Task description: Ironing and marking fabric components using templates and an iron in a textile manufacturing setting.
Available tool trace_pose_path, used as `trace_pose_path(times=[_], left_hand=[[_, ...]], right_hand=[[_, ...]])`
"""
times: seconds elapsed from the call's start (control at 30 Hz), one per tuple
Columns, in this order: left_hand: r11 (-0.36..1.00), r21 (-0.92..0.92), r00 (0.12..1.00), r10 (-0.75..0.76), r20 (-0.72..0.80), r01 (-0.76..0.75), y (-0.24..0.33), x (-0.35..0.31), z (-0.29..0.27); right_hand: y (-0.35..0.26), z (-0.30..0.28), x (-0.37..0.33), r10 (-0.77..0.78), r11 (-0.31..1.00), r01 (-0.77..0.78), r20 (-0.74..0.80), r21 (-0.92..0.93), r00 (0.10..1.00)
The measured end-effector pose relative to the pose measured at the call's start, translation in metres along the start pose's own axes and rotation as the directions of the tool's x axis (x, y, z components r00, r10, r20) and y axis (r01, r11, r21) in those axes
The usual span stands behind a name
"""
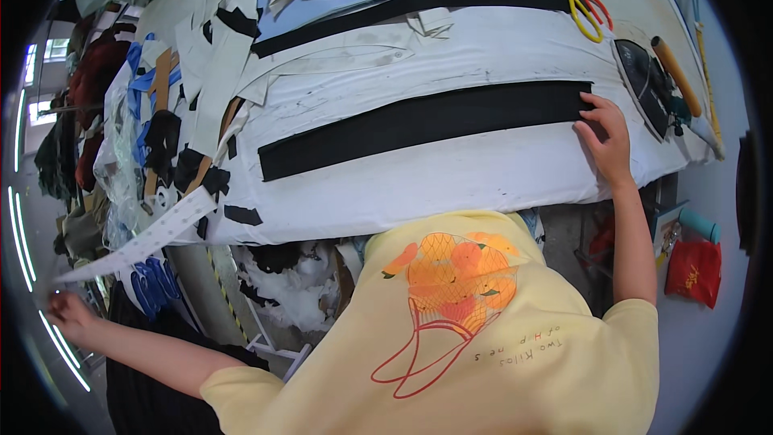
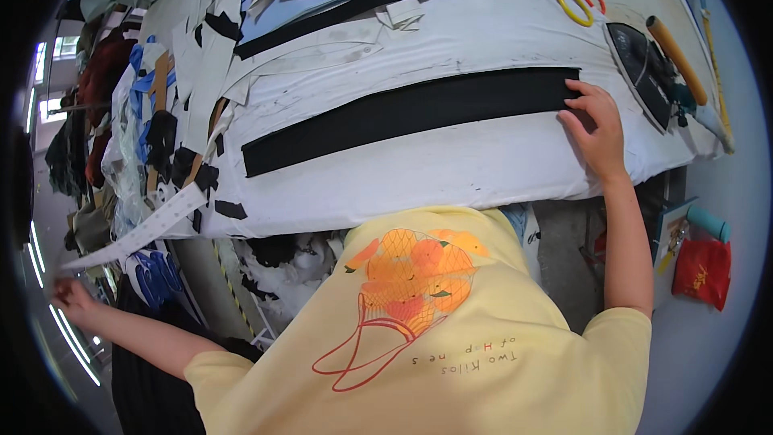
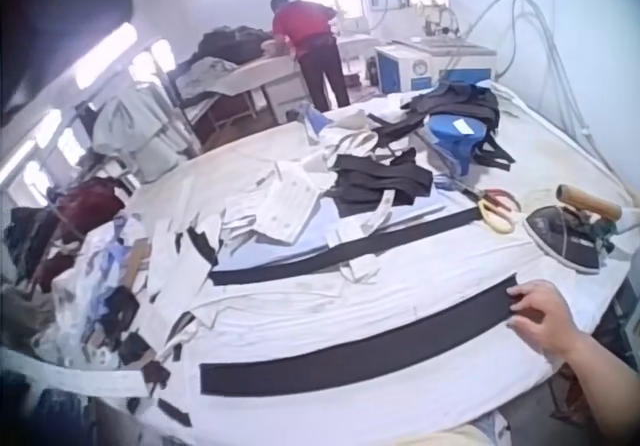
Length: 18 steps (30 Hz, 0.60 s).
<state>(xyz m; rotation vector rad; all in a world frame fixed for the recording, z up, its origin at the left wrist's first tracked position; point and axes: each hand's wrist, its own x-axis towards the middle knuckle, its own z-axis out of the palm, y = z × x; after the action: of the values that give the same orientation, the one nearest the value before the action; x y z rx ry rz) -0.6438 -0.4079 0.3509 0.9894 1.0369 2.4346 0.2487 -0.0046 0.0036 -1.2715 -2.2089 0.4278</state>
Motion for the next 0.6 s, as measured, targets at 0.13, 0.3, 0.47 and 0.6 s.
trace_pose_path(times=[0.13, 0.3, 0.47, 0.6], left_hand=[[0.947, 0.272, 0.982, 0.189, -0.029, -0.174, -0.026, 0.072, 0.056], [0.814, 0.578, 0.933, -0.253, 0.258, 0.06, -0.252, 0.087, 0.174], [0.751, 0.632, 0.892, -0.4, 0.209, 0.189, -0.397, -0.012, 0.265], [0.268, 0.949, 0.844, -0.459, 0.277, -0.166, -0.454, -0.09, 0.299]], right_hand=[[0.0, 0.002, -0.003, -0.003, 1.0, 0.002, -0.026, -0.019, 1.0], [-0.02, 0.009, 0.005, -0.015, 0.99, 0.003, -0.08, -0.144, 0.997], [-0.073, 0.031, 0.027, -0.184, 0.974, 0.195, 0.094, -0.115, 0.978], [-0.101, 0.055, 0.045, -0.259, 0.957, 0.28, 0.225, -0.07, 0.939]])
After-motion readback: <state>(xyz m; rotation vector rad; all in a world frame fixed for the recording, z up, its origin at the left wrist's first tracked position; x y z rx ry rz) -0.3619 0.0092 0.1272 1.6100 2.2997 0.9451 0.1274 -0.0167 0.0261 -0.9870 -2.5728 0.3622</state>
